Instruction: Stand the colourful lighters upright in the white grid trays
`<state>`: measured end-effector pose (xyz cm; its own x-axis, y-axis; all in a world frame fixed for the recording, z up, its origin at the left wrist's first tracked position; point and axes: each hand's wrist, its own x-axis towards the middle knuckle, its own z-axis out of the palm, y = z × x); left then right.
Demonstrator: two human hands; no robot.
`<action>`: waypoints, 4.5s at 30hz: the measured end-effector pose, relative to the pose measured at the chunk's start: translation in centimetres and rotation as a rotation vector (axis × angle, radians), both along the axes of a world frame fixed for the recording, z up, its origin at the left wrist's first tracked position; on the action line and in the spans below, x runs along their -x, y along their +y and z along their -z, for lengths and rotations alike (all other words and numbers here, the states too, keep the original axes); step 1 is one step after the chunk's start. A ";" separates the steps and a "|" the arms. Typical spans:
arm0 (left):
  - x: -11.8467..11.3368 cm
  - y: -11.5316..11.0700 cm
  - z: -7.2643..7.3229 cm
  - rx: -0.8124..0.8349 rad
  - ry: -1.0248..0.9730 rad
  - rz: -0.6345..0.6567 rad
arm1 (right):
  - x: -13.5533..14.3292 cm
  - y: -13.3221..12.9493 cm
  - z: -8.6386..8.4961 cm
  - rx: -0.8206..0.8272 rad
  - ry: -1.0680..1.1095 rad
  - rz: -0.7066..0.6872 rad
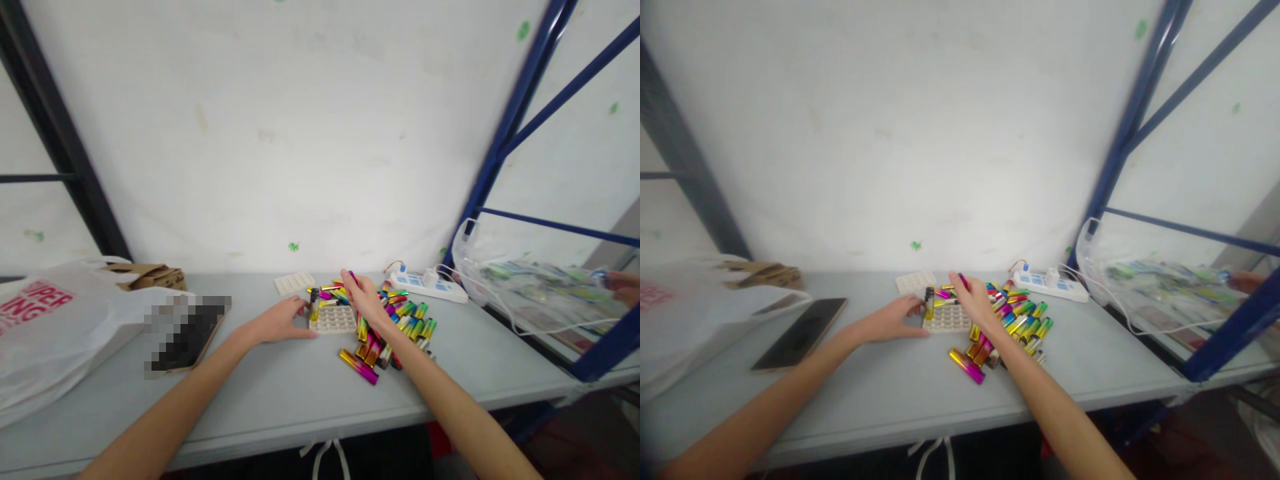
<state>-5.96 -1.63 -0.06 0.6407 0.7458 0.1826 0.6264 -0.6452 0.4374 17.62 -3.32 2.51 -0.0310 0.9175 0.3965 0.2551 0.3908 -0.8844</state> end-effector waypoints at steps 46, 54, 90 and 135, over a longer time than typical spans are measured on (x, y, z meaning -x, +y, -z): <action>0.0 0.0 -0.3 -0.013 0.010 0.015 | 0.6 -1.0 1.0 -0.287 -0.894 -0.151; -0.1 -0.1 -0.5 -0.002 0.034 -0.011 | -9.2 4.7 -1.2 0.155 -1.151 0.584; 0.1 0.1 0.1 0.012 -0.004 -0.013 | 0.8 0.5 1.7 -0.104 -0.215 0.101; -0.1 -0.1 -0.5 0.028 0.041 -0.016 | -3.5 0.8 -0.1 -0.259 -0.780 0.020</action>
